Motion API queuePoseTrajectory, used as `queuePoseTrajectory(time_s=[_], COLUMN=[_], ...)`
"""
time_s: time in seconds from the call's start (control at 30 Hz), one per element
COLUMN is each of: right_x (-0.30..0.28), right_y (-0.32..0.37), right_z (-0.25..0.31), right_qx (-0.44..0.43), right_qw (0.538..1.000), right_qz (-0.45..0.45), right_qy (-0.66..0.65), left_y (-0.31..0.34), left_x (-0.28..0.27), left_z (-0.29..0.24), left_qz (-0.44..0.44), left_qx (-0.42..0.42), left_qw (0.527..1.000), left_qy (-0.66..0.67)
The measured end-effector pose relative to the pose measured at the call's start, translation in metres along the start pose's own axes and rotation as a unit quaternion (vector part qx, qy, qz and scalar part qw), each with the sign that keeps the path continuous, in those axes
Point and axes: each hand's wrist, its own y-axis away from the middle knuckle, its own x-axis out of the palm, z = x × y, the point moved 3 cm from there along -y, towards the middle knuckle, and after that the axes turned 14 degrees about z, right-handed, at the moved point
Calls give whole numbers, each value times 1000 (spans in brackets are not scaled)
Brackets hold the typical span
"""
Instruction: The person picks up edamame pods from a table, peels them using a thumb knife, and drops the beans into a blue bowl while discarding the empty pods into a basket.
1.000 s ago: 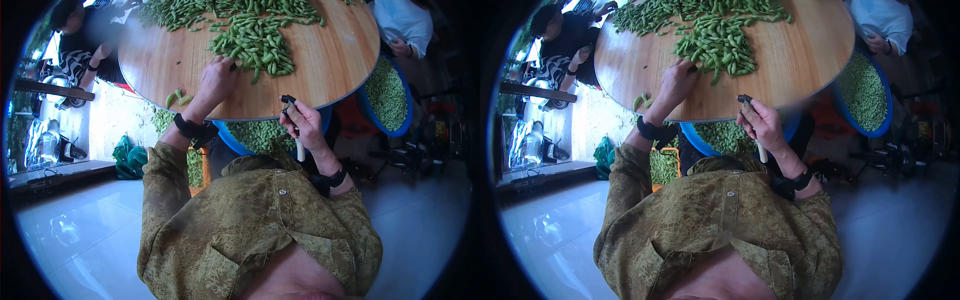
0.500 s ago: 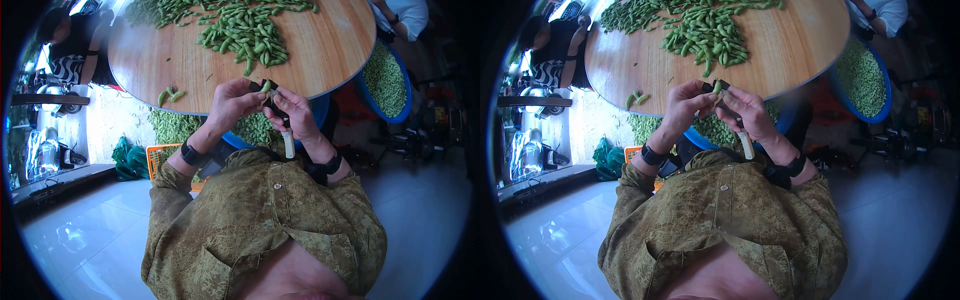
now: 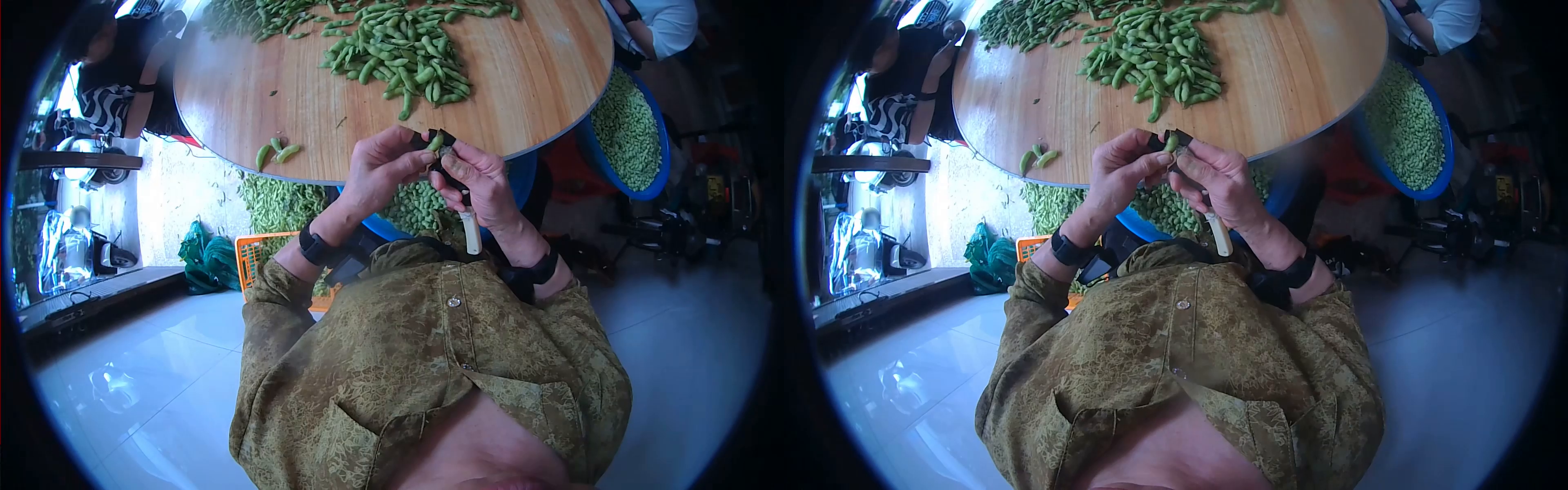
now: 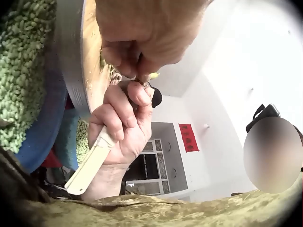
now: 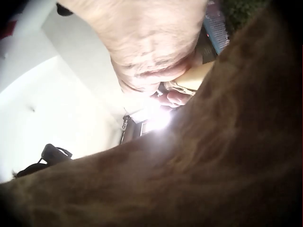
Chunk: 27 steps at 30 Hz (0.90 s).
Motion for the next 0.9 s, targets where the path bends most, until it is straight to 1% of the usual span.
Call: queuePoseTrajectory(time_s=[0.03,0.07,0.1,0.13,0.17,0.2,0.23,0.27,0.33,0.37,0.4,0.43,0.47,0.5,0.53,0.57,0.6,0.63,0.77,0.83,0.87,0.9], right_x=[0,2,3,0,-3,-3,-3,-4,-9,-9,-9,-10,-9,-8,-8,-9,-10,-11,-11,-9,-8,-9], right_y=[1,1,2,4,7,9,8,9,10,10,10,10,10,10,10,9,8,7,9,12,14,14], right_z=[1,3,3,3,2,1,1,2,2,0,-3,-4,-4,-4,-4,-4,-6,-8,-11,-7,-7,-6], right_qx=[1,4,8,8,21,35,42,42,48,48,51,54,54,54,54,54,56,59,57,55,55,56], right_qw=[1000,999,996,996,993,987,979,979,983,983,981,979,979,979,979,979,975,972,967,969,969,973], right_qz=[0,13,25,25,44,63,73,73,43,42,24,6,6,3,1,2,6,11,12,12,12,8], right_qy=[0,-41,-82,-83,-111,-141,-188,-187,-174,-174,-186,-197,-197,-198,-199,-199,-214,-229,-248,-239,-240,-224], left_y=[0,-1,-2,-3,-4,-4,-4,-4,-6,-7,-8,-8,-6,-1,2,3,4,6,6,5,6,4], left_x=[0,-2,-5,-6,-9,-7,-4,-4,-5,-2,0,3,5,10,15,17,22,28,25,18,17,13], left_z=[0,-1,-1,0,1,4,5,6,8,10,6,-1,-4,-16,-25,-26,-28,-30,-19,-16,-15,-9], left_qz=[3,3,33,64,65,127,188,189,113,113,82,47,47,24,0,-1,-3,-5,-11,-21,-20,1], left_qx=[8,9,-14,-38,-37,-52,-66,-65,-100,-100,-16,69,69,77,84,84,126,166,159,100,100,51], left_qw=[1000,1000,998,993,993,972,936,936,968,968,996,985,985,944,875,875,818,752,760,870,870,935], left_qy=[12,13,50,88,88,191,291,291,199,200,23,-154,-154,-320,-476,-477,-561,-638,-631,-483,-483,-352])
